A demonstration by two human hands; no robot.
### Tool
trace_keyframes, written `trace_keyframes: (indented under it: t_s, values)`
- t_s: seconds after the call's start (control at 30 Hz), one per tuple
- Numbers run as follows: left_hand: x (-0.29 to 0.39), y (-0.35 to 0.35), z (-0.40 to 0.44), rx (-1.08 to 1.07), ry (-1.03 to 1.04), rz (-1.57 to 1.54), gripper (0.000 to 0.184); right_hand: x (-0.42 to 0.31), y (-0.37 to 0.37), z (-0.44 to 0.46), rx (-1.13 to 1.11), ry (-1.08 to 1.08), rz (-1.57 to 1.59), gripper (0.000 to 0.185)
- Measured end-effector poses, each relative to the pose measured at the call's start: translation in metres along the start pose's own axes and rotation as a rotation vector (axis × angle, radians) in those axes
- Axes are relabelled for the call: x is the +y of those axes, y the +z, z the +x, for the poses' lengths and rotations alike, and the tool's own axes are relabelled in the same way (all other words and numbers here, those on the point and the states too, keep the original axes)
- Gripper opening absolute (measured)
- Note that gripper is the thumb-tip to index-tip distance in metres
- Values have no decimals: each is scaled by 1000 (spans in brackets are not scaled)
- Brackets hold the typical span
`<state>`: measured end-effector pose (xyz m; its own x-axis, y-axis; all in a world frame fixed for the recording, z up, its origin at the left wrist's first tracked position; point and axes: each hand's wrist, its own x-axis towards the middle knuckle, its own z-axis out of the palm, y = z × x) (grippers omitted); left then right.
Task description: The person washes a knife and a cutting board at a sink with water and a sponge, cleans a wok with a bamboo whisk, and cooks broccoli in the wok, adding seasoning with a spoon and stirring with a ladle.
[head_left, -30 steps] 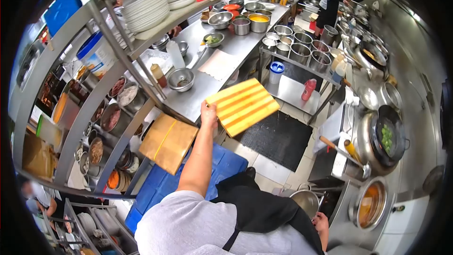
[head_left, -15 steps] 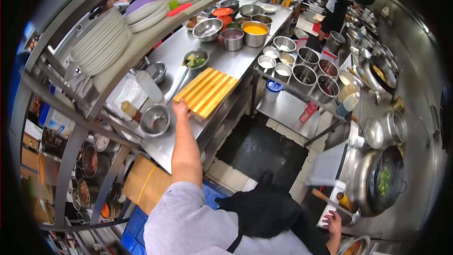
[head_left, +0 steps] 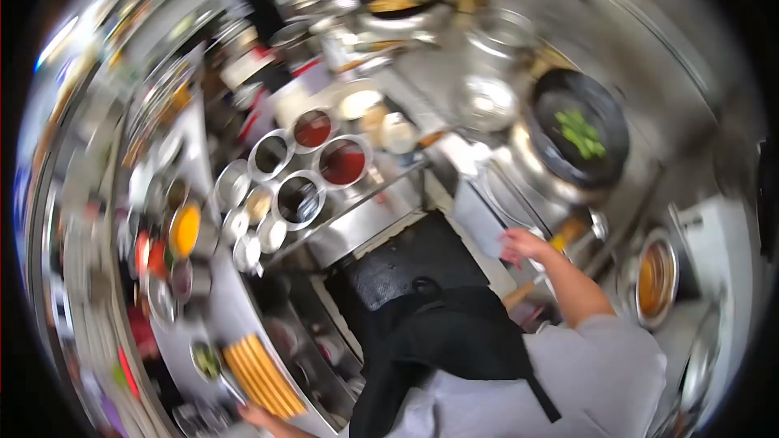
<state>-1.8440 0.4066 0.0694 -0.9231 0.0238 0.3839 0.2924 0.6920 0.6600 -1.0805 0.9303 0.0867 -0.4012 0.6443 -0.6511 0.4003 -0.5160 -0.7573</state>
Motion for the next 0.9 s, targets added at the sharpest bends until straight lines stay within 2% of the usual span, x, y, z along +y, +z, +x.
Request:
trace_keyframes:
  t_s: [0.03, 0.07, 0.1, 0.13, 0.17, 0.2, 0.23, 0.27, 0.3, 0.33, 0.37, 0.4, 0.43, 0.47, 0.5, 0.53, 0.6, 0.67, 0.73, 0.8, 0.83, 0.87, 0.9]
  values:
    - [14, 13, 5, -212, 13, 301, 37, 2, 18, 5, 88, 42, 151, 37]
    - [154, 26, -67, -201, -82, -413, 33, -5, 36, 13, 158, 74, 292, 39]
    - [160, 57, -75, -304, 24, -230, 32, 0, 50, 21, 196, 74, 338, 39]
    - [162, 83, -79, -391, 133, -37, 31, 15, 68, 34, 312, 195, 510, 42]
    - [198, 100, -93, -861, -19, -281, 28, 32, 82, 48, 420, 318, 681, 46]
    - [242, 114, -110, -966, 204, -101, 29, 62, 86, 68, 438, 324, 725, 46]
    - [219, 170, -108, -1206, 357, -242, 27, 100, 84, 89, 553, 374, 927, 48]
    - [265, 187, -131, -1431, 198, -342, 24, 126, 85, 97, 668, 430, 1120, 51]
    - [289, 211, -141, -1631, 172, -291, 22, 116, 96, 97, 1051, 310, 1245, 48]
    - [301, 241, -153, -1762, 183, -128, 23, 123, 93, 102, 1067, 317, 1266, 48]
    - [326, 265, -164, -1906, 436, -20, 23, 132, 87, 111, 1131, 154, 1347, 43]
    - [361, 276, -181, -2061, 462, -4, 24, 149, 84, 128, 1190, -9, 1424, 38]
    - [379, 295, -199, -2166, 607, -52, 25, 164, 84, 153, 1087, -62, 1344, 40]
    - [388, 319, -216, -2247, 669, 59, 27, 187, 87, 177, 983, -104, 1263, 41]
    - [386, 349, -235, -2284, 879, 56, 27, 181, 86, 186, 908, 52, 1018, 48]
    - [403, 359, -261, -2299, 993, 95, 28, 163, 88, 192, 812, 201, 775, 56]
    - [429, 374, -317, -2371, 1127, 127, 31, 143, 100, 190, 475, 457, 79, 64]
    - [435, 389, -374, -2282, 1418, -214, 33, 176, 143, 202, 436, 268, -36, 65]
    - [442, 393, -419, -2220, 1322, -347, 35, 153, 174, 177, 514, 43, -353, 64]
    - [453, 396, -449, -2054, 1375, -404, 36, 99, 175, 120, 465, -294, -65, 61]
    - [457, 405, -461, -2136, 1292, -448, 35, 71, 169, 92, 450, -292, -74, 61]
    - [466, 399, -468, -2399, 763, -431, 34, 41, 161, 69, 422, -353, 419, 55]
    - [482, 388, -472, -2624, 105, -339, 33, 22, 155, 64, 377, -400, 915, 49]
